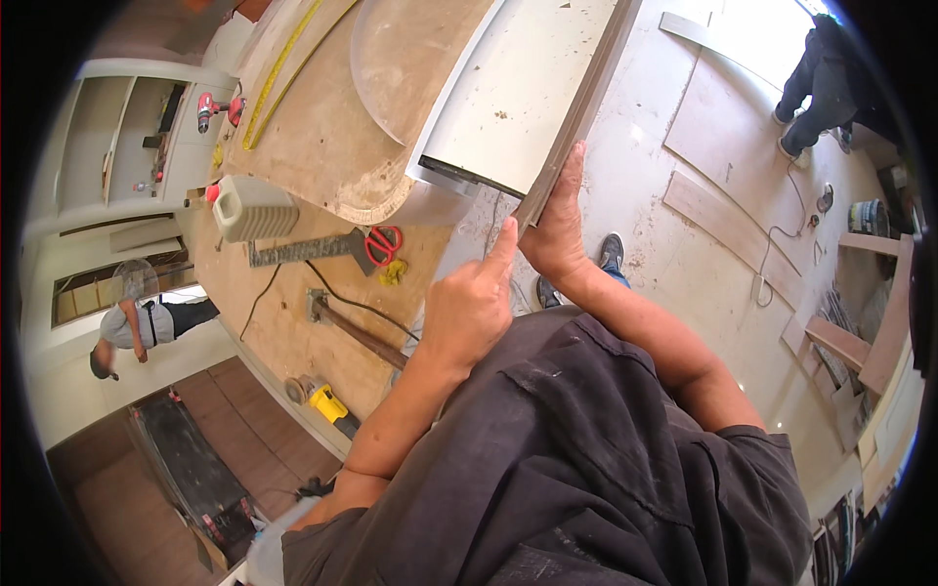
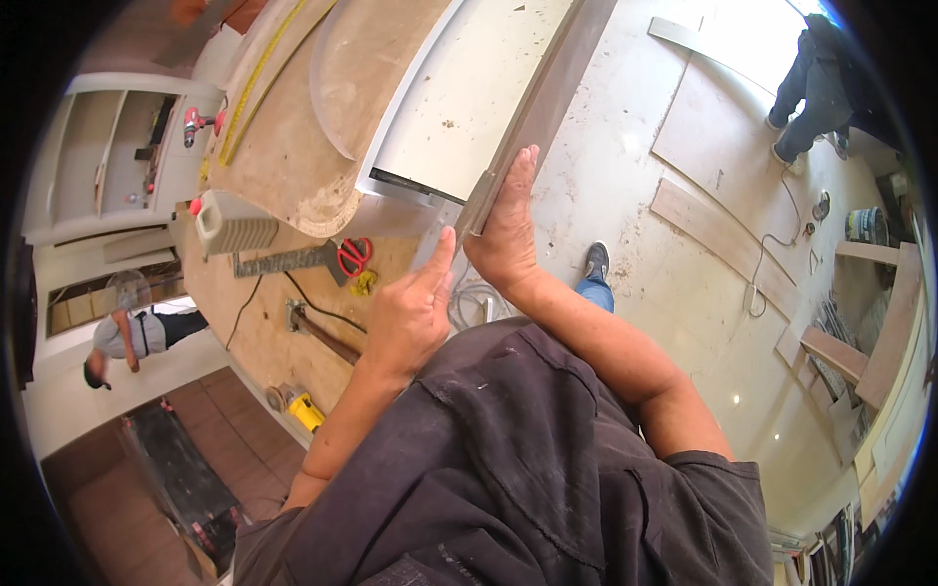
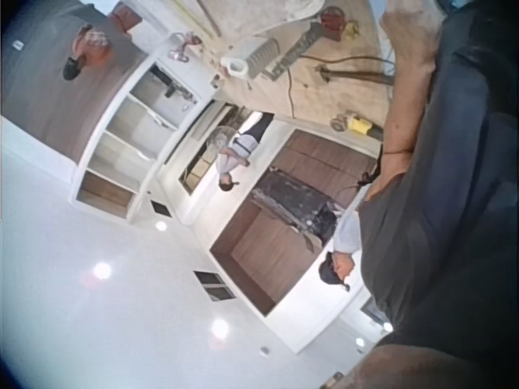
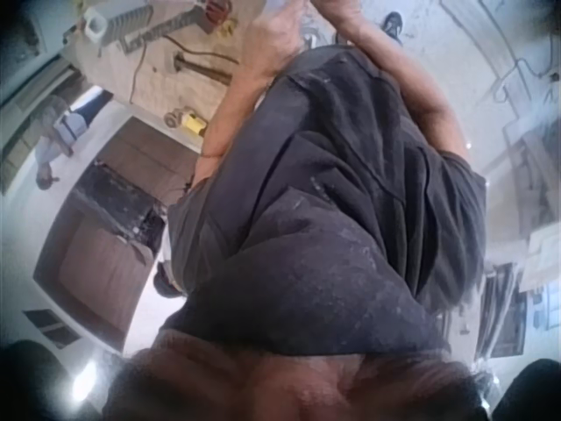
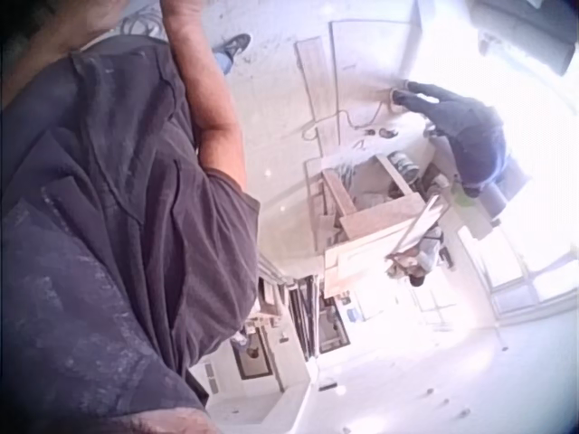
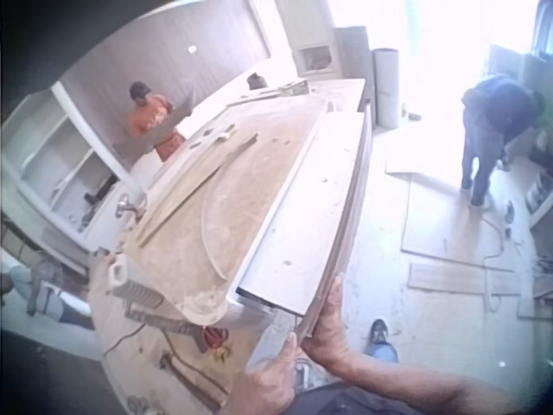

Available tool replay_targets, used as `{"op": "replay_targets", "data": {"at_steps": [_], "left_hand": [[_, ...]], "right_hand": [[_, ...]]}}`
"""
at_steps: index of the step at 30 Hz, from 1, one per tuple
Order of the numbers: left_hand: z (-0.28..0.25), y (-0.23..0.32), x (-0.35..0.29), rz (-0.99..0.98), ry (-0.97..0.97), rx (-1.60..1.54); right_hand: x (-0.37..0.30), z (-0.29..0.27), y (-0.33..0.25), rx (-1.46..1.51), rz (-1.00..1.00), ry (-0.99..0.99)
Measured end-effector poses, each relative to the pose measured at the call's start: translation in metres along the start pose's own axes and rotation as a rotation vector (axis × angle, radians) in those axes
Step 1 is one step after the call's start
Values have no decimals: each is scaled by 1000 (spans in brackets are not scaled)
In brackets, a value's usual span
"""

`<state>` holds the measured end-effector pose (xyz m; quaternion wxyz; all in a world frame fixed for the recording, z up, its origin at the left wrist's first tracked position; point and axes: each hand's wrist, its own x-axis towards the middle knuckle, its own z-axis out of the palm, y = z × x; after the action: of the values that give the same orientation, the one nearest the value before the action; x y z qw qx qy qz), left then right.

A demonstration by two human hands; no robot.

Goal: The person aligns a thin wooden edge banding strip along the edge of a white cabinet door and uses a hammer to tap it into place. They then use a utility knife to trim the excess banding flush with the door edge. The person repeats the trimming process along the length of the strip.

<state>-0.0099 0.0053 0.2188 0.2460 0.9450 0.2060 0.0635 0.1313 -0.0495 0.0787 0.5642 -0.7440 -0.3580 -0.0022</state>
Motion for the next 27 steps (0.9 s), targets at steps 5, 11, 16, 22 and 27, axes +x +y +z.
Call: {"op": "replay_targets", "data": {"at_steps": [5,11,16,22,27], "left_hand": [[-2,5,-8,-35,-33,-11],[-1,0,14,4,47,-36],[-6,4,0,-18,-10,-24],[-1,3,-2,-21,-28,-21],[-11,6,-11,-88,-52,-46]], "right_hand": [[-2,0,0,35,5,0],[-2,4,2,48,17,31],[-4,0,5,8,42,-4],[-5,1,0,67,32,-7],[-3,3,5,-15,-2,0]]}}
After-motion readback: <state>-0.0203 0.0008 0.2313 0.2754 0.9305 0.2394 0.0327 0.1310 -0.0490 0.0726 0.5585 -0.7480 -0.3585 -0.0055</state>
